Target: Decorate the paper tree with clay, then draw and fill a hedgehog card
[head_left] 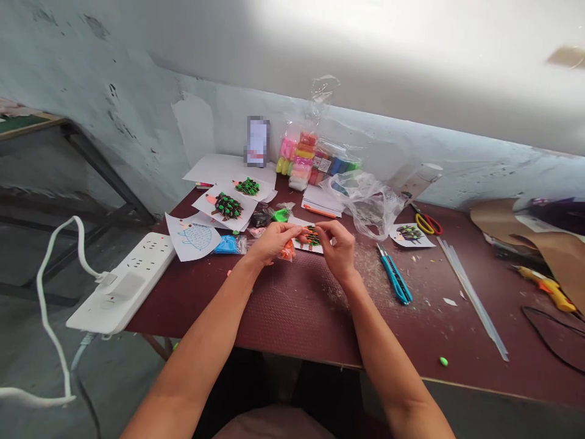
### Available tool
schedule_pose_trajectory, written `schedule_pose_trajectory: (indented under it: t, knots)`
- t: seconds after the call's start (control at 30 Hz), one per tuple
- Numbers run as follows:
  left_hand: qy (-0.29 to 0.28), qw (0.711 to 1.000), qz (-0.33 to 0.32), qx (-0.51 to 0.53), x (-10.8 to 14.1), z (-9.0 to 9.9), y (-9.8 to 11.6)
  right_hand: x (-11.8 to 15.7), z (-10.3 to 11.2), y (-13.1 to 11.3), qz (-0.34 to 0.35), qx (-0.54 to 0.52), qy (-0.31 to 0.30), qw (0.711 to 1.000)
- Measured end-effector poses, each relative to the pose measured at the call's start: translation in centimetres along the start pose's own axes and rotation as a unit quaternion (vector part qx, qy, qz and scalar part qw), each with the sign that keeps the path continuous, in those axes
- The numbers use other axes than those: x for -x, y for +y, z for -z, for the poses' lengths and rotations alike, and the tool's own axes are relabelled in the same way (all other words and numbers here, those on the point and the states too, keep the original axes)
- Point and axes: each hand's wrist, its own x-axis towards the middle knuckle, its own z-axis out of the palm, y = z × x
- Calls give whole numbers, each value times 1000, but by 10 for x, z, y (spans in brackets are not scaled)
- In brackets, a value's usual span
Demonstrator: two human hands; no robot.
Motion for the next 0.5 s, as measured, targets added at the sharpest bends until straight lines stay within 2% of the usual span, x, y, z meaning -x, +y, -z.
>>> schedule_pose_trajectory:
  t: [0.07,0.13,0.3,0.5]
  knots:
    - [34,999,-1,-6,1,2,1,-4,3,8,-45,-2,33,998]
    - [56,998,-2,-2,2,3,2,-7,6,17,-82,-15,38,996]
    - [46,999,-4,-13,2,2,3,-10,11,33,-126,-18,-3,992]
    - [57,998,-27,-16,-2,5,-3,-11,15,40,-167,90,-70,979]
